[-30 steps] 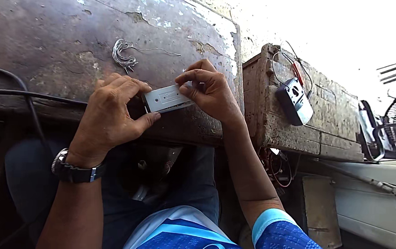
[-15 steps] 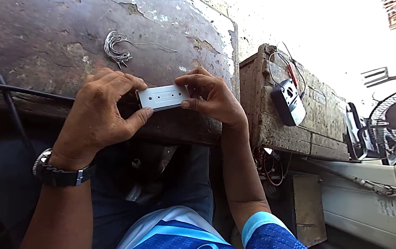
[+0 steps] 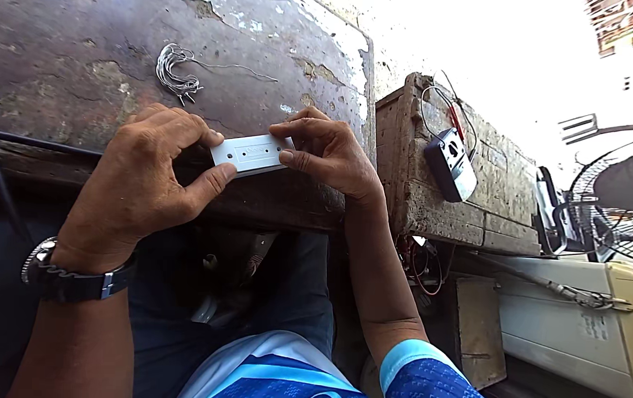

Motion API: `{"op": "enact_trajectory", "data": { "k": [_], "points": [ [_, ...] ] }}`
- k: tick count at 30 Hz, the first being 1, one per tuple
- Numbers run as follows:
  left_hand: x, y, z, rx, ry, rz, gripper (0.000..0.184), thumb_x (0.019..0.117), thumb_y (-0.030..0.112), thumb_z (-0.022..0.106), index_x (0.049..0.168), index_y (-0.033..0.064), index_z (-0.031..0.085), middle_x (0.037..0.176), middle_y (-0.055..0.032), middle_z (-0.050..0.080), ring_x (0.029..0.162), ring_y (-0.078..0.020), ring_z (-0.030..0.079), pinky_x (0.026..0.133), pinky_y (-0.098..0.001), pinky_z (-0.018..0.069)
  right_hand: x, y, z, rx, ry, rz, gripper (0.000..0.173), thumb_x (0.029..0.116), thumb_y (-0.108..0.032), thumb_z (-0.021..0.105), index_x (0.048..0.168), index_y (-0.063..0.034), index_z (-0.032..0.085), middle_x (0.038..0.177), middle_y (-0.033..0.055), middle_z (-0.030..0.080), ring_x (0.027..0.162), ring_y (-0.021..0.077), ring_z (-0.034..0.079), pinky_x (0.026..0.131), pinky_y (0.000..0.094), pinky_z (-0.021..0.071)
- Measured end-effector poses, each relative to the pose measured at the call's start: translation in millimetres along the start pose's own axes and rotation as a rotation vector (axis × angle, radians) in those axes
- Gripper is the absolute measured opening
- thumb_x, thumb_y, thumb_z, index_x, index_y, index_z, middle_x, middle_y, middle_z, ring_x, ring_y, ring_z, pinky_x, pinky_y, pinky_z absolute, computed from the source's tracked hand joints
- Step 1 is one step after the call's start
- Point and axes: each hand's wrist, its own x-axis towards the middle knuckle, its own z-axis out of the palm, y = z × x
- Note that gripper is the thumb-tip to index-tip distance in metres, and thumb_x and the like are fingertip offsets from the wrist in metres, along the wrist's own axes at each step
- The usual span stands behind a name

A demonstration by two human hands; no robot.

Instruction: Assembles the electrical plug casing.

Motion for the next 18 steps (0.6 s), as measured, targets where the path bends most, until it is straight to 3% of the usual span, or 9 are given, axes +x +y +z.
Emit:
{"op": "enact_trajectory", "data": {
  "k": [4,14,18],
  "points": [
    [1.3,0.9,1.7,-0.010,0.021,-0.010,0.033,0.0988,0.035,0.060,0.113,0.0073,0.073,0.111,-0.0100,0.071,0.109,-0.0245,0.062,0.096,-0.0427,0.0473,1.8,-2.2,3.3,-0.014,0.027,0.023,0.031,0.0944,-0.010,0.073,0.122,0.0039,0.071,0.108,0.0126,0.065,0.075,0.0108,0.059,0.061,0.0234,0.0524],
    [7.6,2.4,-1.1,-0.033,-0.044,-0.087,0.030,0.0967,0.040,0.062,0.107,0.0130,0.072,0.103,-0.0036,0.069,0.102,-0.0195,0.060,0.089,-0.0417,0.0456,1.3,-4.2,4.7,0.017,0.001,0.049,0.030,0.0952,-0.007,0.071,0.122,0.0056,0.068,0.107,0.0130,0.062,0.079,0.0122,0.060,0.066,0.0242,0.0539],
    [5.4,-4.2,0.8,-0.034,-0.045,-0.065,0.037,0.0976,0.046,0.058,0.112,0.0147,0.072,0.105,-0.0031,0.067,0.106,-0.0219,0.059,0.091,-0.0464,0.0444,1.2,-0.4,2.8,-0.014,-0.043,0.009,0.040,0.0929,-0.017,0.076,0.125,0.0054,0.066,0.111,0.0130,0.061,0.077,0.0112,0.060,0.061,0.0237,0.0537]
  ]
}}
